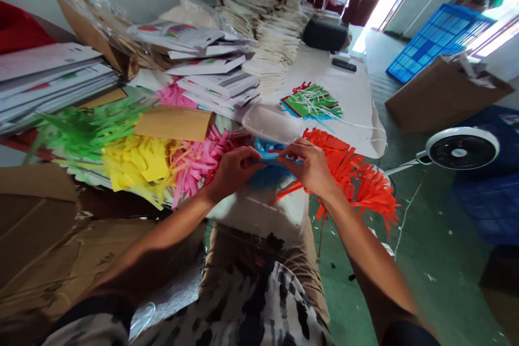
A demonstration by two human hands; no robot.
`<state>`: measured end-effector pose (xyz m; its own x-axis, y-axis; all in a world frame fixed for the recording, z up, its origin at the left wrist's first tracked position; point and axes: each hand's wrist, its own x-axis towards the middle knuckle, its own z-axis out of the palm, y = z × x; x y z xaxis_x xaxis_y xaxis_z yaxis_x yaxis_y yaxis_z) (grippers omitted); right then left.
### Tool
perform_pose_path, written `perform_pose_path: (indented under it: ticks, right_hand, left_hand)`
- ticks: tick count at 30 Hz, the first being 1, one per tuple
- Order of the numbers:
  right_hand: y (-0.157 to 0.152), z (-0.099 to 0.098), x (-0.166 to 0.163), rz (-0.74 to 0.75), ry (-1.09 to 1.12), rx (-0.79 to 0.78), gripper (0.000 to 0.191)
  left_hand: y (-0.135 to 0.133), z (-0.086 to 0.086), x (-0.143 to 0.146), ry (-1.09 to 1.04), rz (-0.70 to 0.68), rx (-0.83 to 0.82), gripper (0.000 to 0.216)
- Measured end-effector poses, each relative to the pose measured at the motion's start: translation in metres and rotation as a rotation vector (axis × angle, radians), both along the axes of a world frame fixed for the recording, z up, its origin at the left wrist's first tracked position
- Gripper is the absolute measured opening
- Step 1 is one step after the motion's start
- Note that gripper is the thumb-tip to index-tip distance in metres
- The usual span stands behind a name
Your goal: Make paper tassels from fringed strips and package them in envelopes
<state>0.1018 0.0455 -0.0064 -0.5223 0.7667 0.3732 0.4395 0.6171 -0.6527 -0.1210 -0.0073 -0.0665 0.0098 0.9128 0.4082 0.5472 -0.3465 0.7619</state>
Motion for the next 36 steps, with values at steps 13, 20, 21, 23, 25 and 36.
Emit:
perform_pose_path:
  ticks: [13, 20, 21, 23, 25, 36]
  right_hand:
    - [0.003, -0.009, -0.007, -0.068, 0.187, 0.093, 0.005]
    - [0.009, 0.01, 0.003, -0.096, 0.402, 0.113, 0.008]
    - [0.01, 0.013, 0.005, -0.099, 0.412, 0.111, 0.008]
    - [0.008, 0.018, 0.008, -0.108, 0.399, 0.107, 0.006]
    - [0.007, 0.022, 0.013, -0.119, 0.388, 0.101, 0.006]
    - [-0.004, 0.03, 0.019, -0.17, 0.397, 0.135, 0.006]
  left_hand:
    - [0.002, -0.008, -0.007, 0.265, -0.061, 0.083, 0.028]
    - [0.0, -0.003, -0.002, 0.497, 0.057, 0.113, 0.038]
    - [0.0, -0.003, 0.0, 0.494, 0.061, 0.119, 0.039]
    - [0.0, -0.002, 0.001, 0.461, 0.066, 0.137, 0.043]
    - [-0.001, 0.003, 0.0, 0.4, 0.073, 0.149, 0.043]
    - [-0.014, 0.029, -0.01, 0.424, 0.017, 0.262, 0.035]
